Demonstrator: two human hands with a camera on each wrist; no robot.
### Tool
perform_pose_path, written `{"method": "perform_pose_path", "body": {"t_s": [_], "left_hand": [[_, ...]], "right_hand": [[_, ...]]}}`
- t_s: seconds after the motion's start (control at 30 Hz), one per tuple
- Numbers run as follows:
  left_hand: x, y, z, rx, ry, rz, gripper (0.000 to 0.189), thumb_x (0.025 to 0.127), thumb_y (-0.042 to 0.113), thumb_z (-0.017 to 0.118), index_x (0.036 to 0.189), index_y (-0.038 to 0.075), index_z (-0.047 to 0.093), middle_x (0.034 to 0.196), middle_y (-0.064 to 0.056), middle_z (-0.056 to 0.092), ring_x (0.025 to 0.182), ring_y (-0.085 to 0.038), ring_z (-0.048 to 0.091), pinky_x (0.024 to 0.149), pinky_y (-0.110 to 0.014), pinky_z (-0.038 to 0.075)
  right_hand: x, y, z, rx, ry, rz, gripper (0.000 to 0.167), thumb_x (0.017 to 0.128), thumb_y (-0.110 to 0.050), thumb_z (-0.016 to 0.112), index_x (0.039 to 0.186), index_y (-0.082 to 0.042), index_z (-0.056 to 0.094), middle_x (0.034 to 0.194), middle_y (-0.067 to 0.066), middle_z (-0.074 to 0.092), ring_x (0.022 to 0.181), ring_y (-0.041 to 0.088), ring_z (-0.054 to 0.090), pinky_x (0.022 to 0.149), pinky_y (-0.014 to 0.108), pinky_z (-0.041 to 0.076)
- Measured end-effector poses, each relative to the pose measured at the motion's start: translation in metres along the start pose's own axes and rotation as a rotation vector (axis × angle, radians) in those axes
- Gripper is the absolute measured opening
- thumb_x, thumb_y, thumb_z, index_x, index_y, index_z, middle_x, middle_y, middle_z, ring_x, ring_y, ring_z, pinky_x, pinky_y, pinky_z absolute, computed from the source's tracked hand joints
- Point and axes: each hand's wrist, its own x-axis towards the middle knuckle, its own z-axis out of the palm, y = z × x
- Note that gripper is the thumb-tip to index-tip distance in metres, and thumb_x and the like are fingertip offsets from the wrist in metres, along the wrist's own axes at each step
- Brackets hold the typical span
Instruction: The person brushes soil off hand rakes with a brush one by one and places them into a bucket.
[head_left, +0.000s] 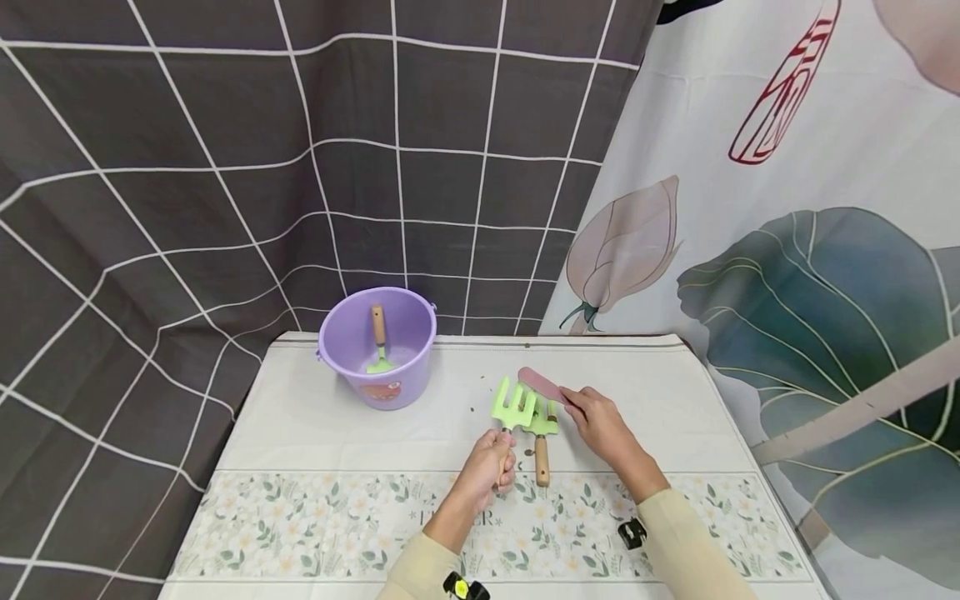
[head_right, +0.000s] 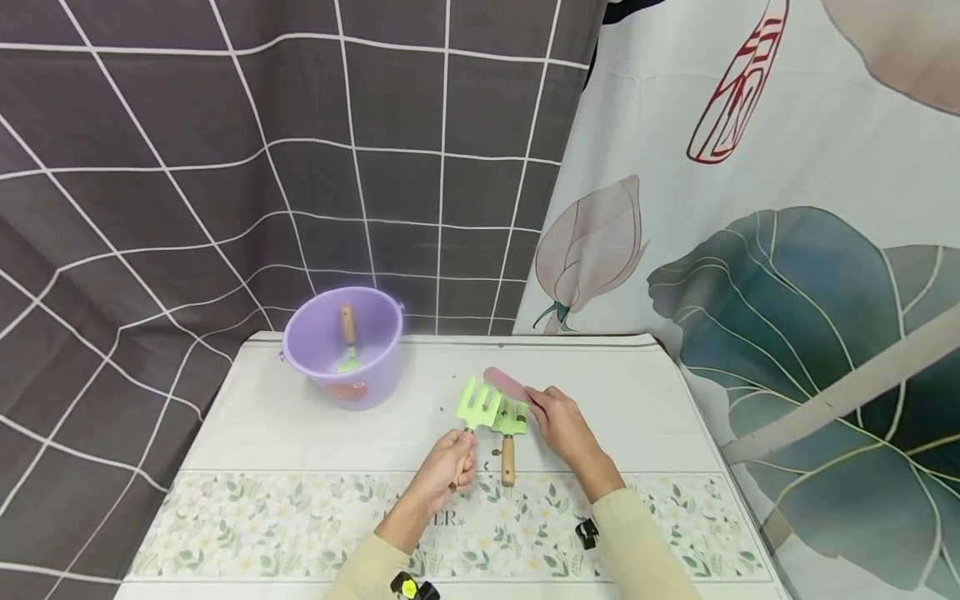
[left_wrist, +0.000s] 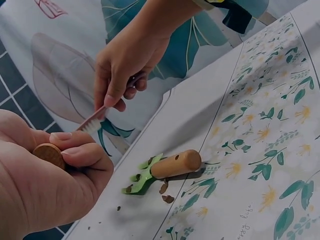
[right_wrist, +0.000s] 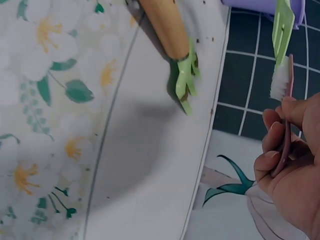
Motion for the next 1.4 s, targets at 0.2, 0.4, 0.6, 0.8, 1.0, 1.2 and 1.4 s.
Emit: {"method": "perform_pose_path", "body": {"t_s": [0.2,0.4,0.6,0.8,1.0,1.2,1.4], "left_hand": [[0.001,0.001,0.001,0.009,-0.005,0.01,0.025,0.114,0.028,0.033,0.118,0.006,0.045,0.072,0.005,0.04,0.052,-0.004,0.035,0.046,-0.016,0.03],[0.007,0.005,-0.002,0.011,0.019,0.026,0.025,0.114,0.027,0.033,0.119,0.005,0.045,0.073,0.004,0.04,0.053,-0.005,0.035,0.047,-0.016,0.03],[0.011,0.009,-0.004,-0.004,0.01,0.038,0.024,0.114,0.027,0.032,0.116,0.006,0.045,0.073,0.005,0.04,0.054,-0.004,0.035,0.048,-0.015,0.03],[0.012,0.011,-0.005,-0.025,-0.005,0.038,0.023,0.114,0.027,0.033,0.113,0.008,0.045,0.072,0.005,0.04,0.052,-0.003,0.035,0.045,-0.014,0.03],[0.008,0.011,-0.005,-0.04,-0.005,0.041,0.024,0.114,0.026,0.034,0.114,0.005,0.046,0.07,0.005,0.04,0.051,-0.003,0.035,0.044,-0.015,0.03],[0.006,0.011,-0.003,-0.043,-0.021,0.045,0.024,0.113,0.026,0.035,0.113,0.004,0.045,0.069,0.006,0.039,0.05,-0.003,0.036,0.046,-0.016,0.029],[0.007,0.014,-0.003,-0.05,-0.004,0.034,0.024,0.114,0.027,0.034,0.114,0.006,0.045,0.071,0.006,0.041,0.052,-0.002,0.036,0.045,-0.014,0.03]], "right_hand": [[0.008,0.002,-0.009,-0.005,0.015,0.063,0.035,0.102,-0.01,0.065,0.135,-0.001,0.066,0.099,0.012,0.069,0.079,0.017,0.059,0.066,0.035,0.052],[0.0,-0.006,-0.016,0.026,0.022,-0.005,0.035,0.101,-0.01,0.066,0.136,-0.004,0.066,0.1,0.007,0.068,0.077,0.011,0.057,0.063,0.029,0.051],[-0.012,-0.01,-0.009,0.037,0.028,-0.091,0.034,0.1,-0.008,0.068,0.134,-0.004,0.068,0.096,0.003,0.066,0.073,0.006,0.052,0.057,0.021,0.047],[-0.009,-0.007,-0.006,0.021,0.058,-0.055,0.036,0.099,-0.007,0.069,0.134,-0.005,0.068,0.093,0.004,0.065,0.074,0.009,0.054,0.059,0.025,0.05],[0.002,-0.003,-0.004,-0.001,0.044,-0.013,0.035,0.1,-0.008,0.067,0.135,-0.003,0.067,0.094,0.008,0.066,0.075,0.013,0.057,0.063,0.031,0.053],[0.011,0.0,-0.006,-0.003,0.063,0.062,0.035,0.101,-0.009,0.066,0.136,-0.002,0.065,0.099,0.013,0.067,0.079,0.019,0.059,0.066,0.036,0.053],[0.003,-0.004,-0.009,0.035,0.092,0.028,0.036,0.101,-0.01,0.066,0.137,-0.004,0.065,0.105,0.011,0.069,0.085,0.019,0.063,0.07,0.037,0.056]]}}
